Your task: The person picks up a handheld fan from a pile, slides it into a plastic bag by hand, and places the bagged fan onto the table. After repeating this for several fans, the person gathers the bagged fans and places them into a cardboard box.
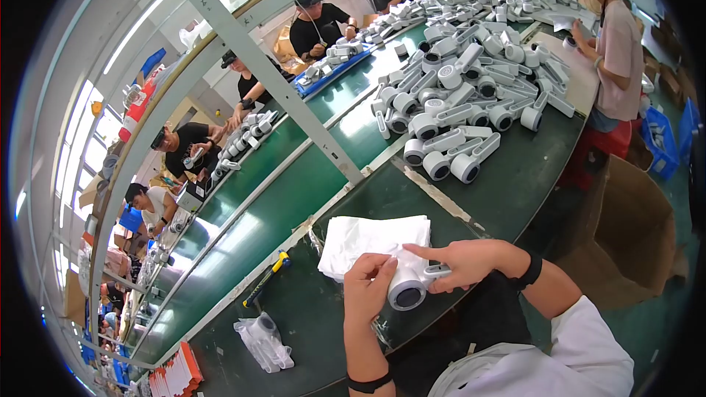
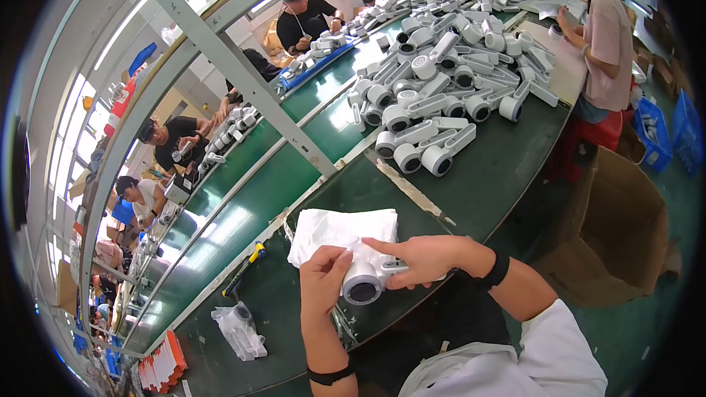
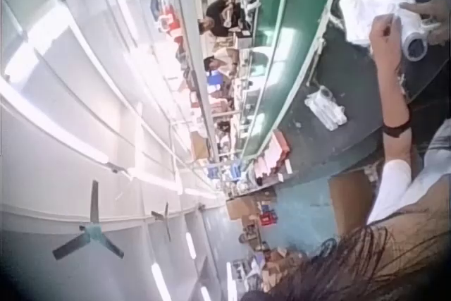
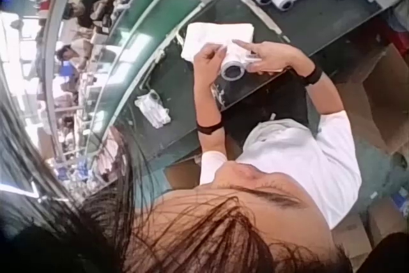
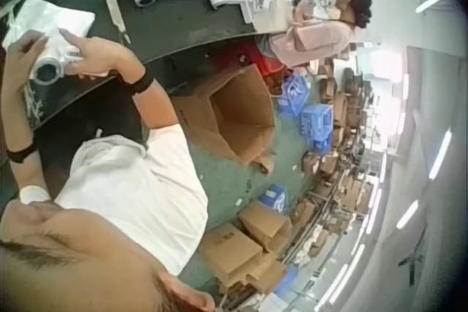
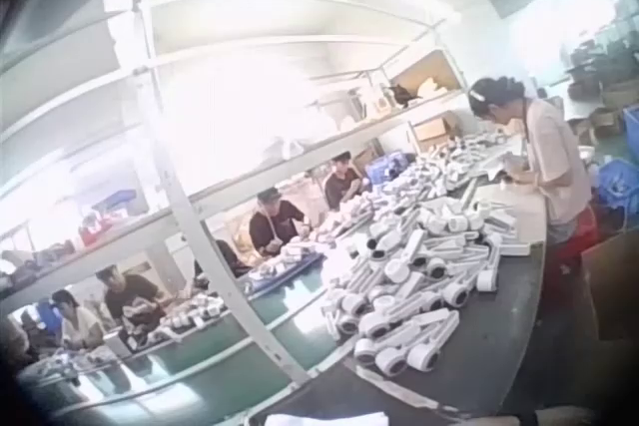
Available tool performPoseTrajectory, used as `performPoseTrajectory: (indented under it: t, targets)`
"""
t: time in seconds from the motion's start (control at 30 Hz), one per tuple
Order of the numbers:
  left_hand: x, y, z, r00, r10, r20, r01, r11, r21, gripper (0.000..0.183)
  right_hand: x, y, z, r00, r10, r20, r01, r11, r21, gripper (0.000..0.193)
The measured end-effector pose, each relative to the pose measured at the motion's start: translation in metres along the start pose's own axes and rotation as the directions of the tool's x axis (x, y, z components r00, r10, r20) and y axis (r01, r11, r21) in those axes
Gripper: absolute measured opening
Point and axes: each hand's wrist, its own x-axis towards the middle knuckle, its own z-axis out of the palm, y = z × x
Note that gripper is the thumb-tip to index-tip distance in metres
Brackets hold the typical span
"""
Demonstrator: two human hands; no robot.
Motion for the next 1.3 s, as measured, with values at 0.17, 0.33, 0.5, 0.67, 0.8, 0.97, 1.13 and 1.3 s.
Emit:
performPoseTrajectory:
  t: [0.17,0.33,0.5,0.67,0.8,0.97,1.13,1.3]
  targets:
    - [-0.007,0.001,-0.008,0.998,0.048,-0.036,-0.047,0.998,0.031,0.008,0.010,0.010,0.002,0.998,0.063,-0.024,-0.062,0.997,0.055,0.069]
    - [-0.012,0.005,0.001,0.991,0.119,-0.063,-0.106,0.978,0.179,0.009,0.010,0.016,0.021,0.970,0.030,-0.240,-0.050,0.996,-0.075,0.064]
    - [-0.020,0.010,0.022,0.917,0.398,-0.008,-0.353,0.822,0.446,0.011,0.013,0.018,0.037,0.878,0.001,-0.479,-0.114,0.972,-0.206,0.062]
    - [-0.025,-0.007,0.024,0.777,0.629,0.024,-0.523,0.623,0.582,0.014,0.015,0.023,0.050,0.866,0.113,-0.487,0.109,0.908,0.404,0.067]
    - [-0.022,-0.008,0.029,0.763,0.637,-0.113,-0.524,0.711,0.469,0.018,0.021,0.030,0.061,0.906,0.105,-0.411,0.207,0.736,0.645,0.071]
    - [-0.021,0.002,0.031,0.777,0.608,-0.162,-0.477,0.738,0.477,0.020,0.018,0.024,0.059,0.911,0.100,-0.401,0.188,0.765,0.616,0.068]
    - [-0.020,-0.009,0.027,0.802,0.573,-0.171,-0.438,0.757,0.485,0.016,0.017,0.021,0.059,0.912,0.099,-0.398,0.184,0.769,0.612,0.068]
    - [-0.017,-0.008,0.031,0.745,0.622,-0.241,-0.479,0.750,0.456,0.007,0.018,0.025,0.058,0.936,0.074,-0.345,0.222,0.635,0.740,0.067]
